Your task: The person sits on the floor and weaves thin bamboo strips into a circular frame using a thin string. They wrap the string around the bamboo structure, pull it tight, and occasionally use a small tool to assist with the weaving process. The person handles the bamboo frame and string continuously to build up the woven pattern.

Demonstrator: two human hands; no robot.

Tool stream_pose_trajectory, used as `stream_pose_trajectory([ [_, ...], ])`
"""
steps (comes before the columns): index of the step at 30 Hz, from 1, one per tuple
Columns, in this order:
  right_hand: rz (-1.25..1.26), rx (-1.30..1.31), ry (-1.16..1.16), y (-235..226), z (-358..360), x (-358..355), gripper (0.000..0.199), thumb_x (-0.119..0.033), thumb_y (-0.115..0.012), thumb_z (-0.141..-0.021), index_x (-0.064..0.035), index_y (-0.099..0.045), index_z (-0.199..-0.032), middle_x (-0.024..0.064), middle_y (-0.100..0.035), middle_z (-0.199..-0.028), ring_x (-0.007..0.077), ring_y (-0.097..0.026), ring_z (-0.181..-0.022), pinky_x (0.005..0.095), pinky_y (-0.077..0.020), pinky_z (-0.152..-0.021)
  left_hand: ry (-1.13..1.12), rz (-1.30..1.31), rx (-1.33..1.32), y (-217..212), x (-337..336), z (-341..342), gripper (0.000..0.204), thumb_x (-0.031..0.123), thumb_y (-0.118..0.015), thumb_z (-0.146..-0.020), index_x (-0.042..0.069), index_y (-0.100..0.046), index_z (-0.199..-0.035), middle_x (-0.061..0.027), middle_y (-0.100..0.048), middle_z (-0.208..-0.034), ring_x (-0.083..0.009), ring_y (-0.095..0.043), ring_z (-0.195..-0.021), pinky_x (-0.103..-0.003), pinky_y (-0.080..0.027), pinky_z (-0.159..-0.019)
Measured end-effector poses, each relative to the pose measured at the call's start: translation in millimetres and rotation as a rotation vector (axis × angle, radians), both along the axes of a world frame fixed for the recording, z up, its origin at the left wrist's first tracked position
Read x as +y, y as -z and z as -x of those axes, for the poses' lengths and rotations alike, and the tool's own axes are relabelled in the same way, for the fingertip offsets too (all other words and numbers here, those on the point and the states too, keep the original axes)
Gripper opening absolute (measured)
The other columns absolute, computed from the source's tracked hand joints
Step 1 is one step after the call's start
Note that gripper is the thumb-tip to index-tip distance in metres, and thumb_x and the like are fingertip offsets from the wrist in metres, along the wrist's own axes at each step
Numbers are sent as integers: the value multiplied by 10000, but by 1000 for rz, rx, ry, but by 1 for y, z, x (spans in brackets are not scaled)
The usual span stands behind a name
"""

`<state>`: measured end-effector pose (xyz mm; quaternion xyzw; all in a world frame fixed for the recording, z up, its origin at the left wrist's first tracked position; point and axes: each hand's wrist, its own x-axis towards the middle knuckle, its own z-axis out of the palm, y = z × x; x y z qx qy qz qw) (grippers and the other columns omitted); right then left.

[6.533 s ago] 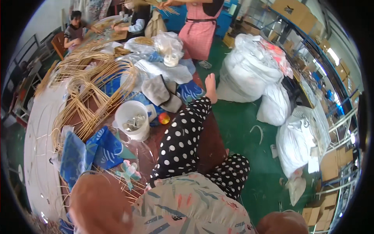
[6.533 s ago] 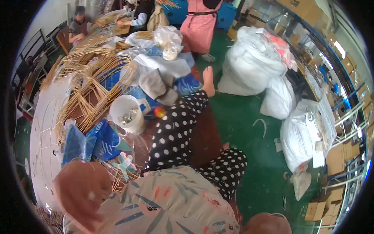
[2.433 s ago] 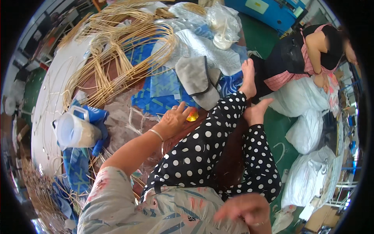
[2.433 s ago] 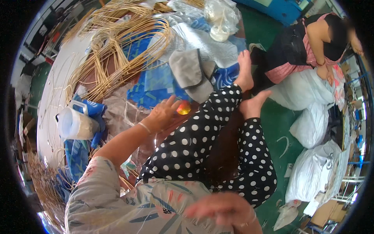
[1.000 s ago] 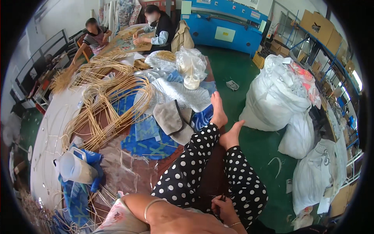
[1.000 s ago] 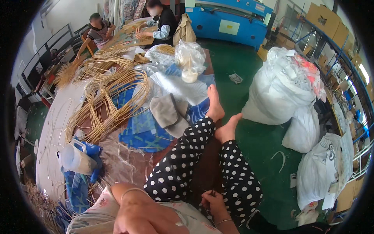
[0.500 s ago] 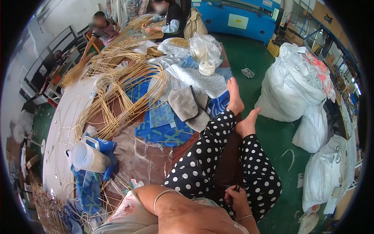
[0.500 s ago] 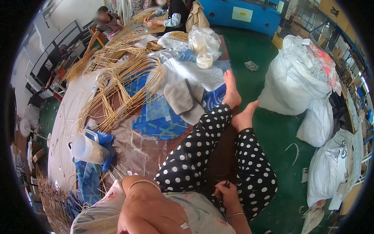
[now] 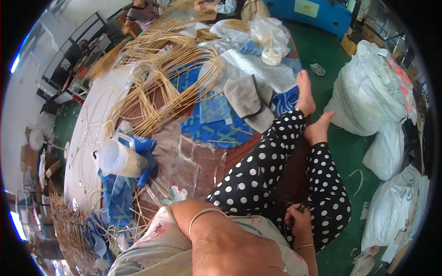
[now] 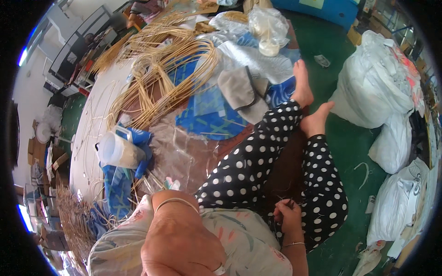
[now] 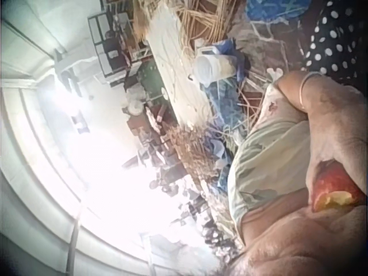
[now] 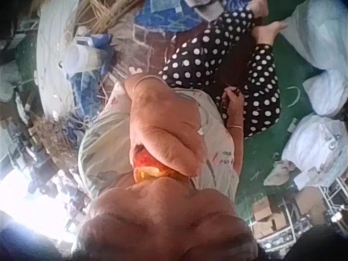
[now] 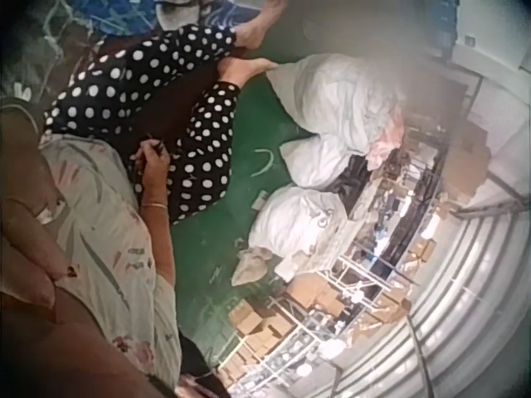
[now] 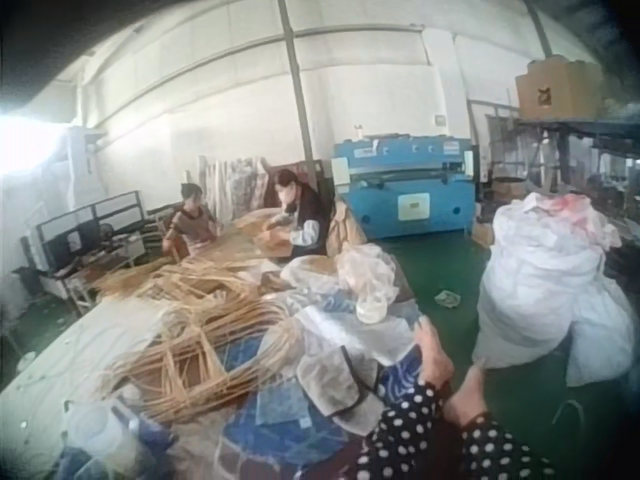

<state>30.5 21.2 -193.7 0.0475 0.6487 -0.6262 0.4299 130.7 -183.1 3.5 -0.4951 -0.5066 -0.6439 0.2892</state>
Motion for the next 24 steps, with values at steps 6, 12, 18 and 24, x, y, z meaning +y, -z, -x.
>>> stream_pose_trajectory([
  [6, 20, 58, 10, -5, -3, -2, 85, -127, -572, -761, -50, -537, -747, 41, -525, -567, 119, -475, -472, 225, -375, -438, 99, -17, -115, 8, -15, -14, 376, 246, -542, -827, -77, -510, -1017, -188, -562, -846, -295, -575, -610, -344, -461, -488],
  [12, -37, 68, -18, -3, 0, -1, 97, -131, -572, -761, -42, -535, -767, 51, -522, -566, 126, -464, -446, 237, -359, -406, -323, 217, -878, 82, -69, -42, 667, 277, -771, -614, -6, -464, -1134, -136, -562, -1044, -236, -575, -900, -329, -470, -783],
  [18, -94, 67, -43, -7, -1, -5, 76, -123, -590, -746, -65, -543, -731, 39, -532, -565, 108, -466, -442, 224, -363, -405, -1303, 204, -1784, 210, -153, -113, 481, 270, -756, -573, 43, -550, -944, -121, -603, -856, -209, -596, -791, -321, -482, -708],
  [24, -171, 59, -76, -9, 0, -13, 88, -132, -599, -752, -67, -545, -725, 31, -539, -566, 103, -477, -444, 213, -376, -413, -1770, 708, -1679, 273, -201, -191, 417, 287, -697, -550, 49, -511, -837, -181, -567, -848, -355, -531, -858, -424, -426, -744],
])
